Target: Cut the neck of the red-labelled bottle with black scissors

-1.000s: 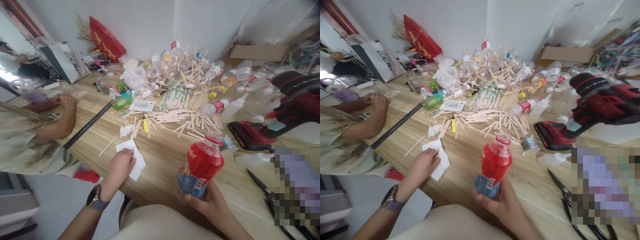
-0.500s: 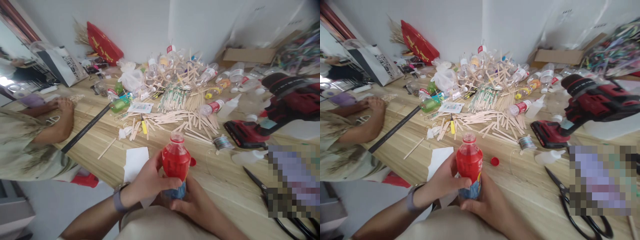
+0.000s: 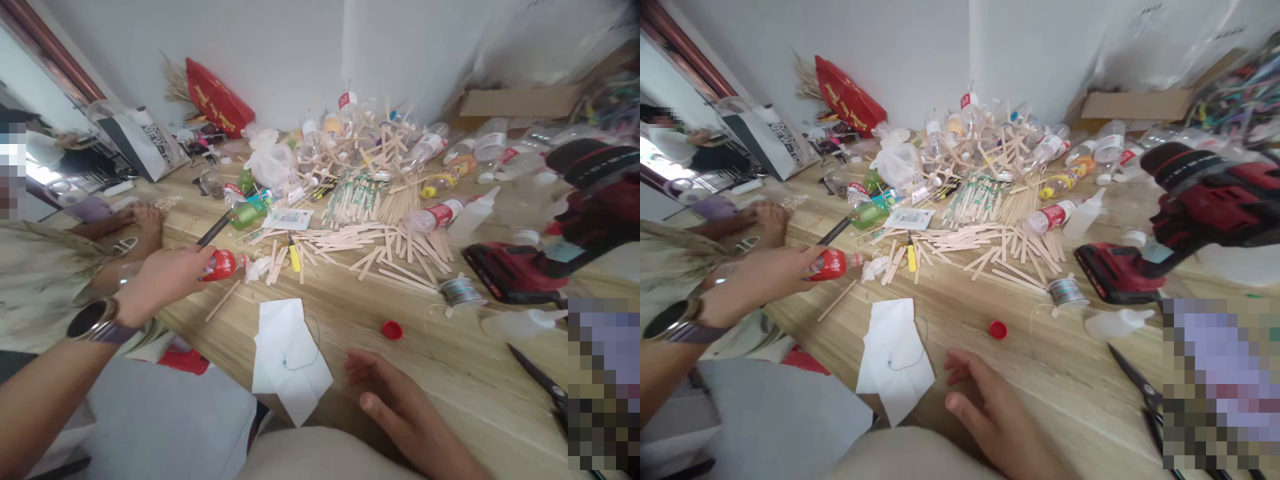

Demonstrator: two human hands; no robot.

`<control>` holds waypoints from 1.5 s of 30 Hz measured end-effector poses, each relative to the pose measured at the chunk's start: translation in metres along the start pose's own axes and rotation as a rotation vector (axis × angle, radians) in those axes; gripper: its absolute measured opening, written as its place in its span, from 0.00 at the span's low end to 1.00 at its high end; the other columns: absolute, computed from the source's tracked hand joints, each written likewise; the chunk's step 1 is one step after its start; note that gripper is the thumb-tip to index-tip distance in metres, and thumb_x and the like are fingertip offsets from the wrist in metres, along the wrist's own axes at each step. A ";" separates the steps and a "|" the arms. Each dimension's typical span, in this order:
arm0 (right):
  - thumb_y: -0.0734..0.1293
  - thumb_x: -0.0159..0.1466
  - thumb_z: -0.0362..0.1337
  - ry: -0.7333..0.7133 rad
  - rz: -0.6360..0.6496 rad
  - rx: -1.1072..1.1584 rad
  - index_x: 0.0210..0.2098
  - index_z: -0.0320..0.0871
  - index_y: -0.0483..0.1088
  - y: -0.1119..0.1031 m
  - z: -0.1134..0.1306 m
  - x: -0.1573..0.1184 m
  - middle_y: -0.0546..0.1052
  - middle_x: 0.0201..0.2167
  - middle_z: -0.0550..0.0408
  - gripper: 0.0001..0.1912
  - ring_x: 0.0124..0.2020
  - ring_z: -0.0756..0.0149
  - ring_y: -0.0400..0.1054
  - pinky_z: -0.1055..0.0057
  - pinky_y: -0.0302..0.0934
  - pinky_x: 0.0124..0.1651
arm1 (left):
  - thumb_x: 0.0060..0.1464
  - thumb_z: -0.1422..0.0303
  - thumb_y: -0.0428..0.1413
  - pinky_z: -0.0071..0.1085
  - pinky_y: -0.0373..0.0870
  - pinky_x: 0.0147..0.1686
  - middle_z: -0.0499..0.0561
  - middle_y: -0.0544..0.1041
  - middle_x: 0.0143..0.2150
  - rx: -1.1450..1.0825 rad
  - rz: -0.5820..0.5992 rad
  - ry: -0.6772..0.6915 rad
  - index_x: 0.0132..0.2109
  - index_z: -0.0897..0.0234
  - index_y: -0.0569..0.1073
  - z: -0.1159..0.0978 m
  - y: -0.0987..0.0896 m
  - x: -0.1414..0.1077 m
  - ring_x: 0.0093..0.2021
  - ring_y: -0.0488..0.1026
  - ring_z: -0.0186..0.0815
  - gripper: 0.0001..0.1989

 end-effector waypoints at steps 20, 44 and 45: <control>0.62 0.66 0.44 0.053 0.049 -0.110 0.54 0.45 0.67 -0.003 -0.002 -0.002 0.77 0.47 0.47 0.18 0.46 0.58 0.72 0.62 0.67 0.49 | 0.56 0.84 0.47 0.36 0.59 0.36 0.67 0.81 0.38 0.361 0.087 0.308 0.40 0.73 0.77 -0.060 -0.013 0.049 0.40 0.77 0.49 0.15; 0.59 0.68 0.47 -0.291 -0.636 -0.883 0.47 0.38 0.71 -0.064 -0.008 0.008 0.74 0.39 0.42 0.19 0.39 0.52 0.71 0.55 0.68 0.42 | 0.51 0.84 0.51 0.34 0.61 0.37 0.60 0.82 0.32 0.315 0.044 0.196 0.30 0.68 0.77 -0.069 -0.030 0.055 0.37 0.77 0.45 0.12; 0.59 0.68 0.47 -0.285 -0.625 -0.887 0.48 0.38 0.70 -0.065 -0.011 0.010 0.74 0.39 0.42 0.20 0.39 0.52 0.70 0.55 0.68 0.42 | 0.51 0.83 0.51 0.34 0.61 0.37 0.59 0.81 0.31 0.305 0.038 0.207 0.30 0.67 0.78 -0.067 -0.029 0.056 0.36 0.76 0.44 0.13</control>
Point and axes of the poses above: each hand's wrist, its own x-axis towards the middle knuckle, its own y-axis out of the palm, z = x × y, the point moved 6 cm from there along x, towards the middle knuckle
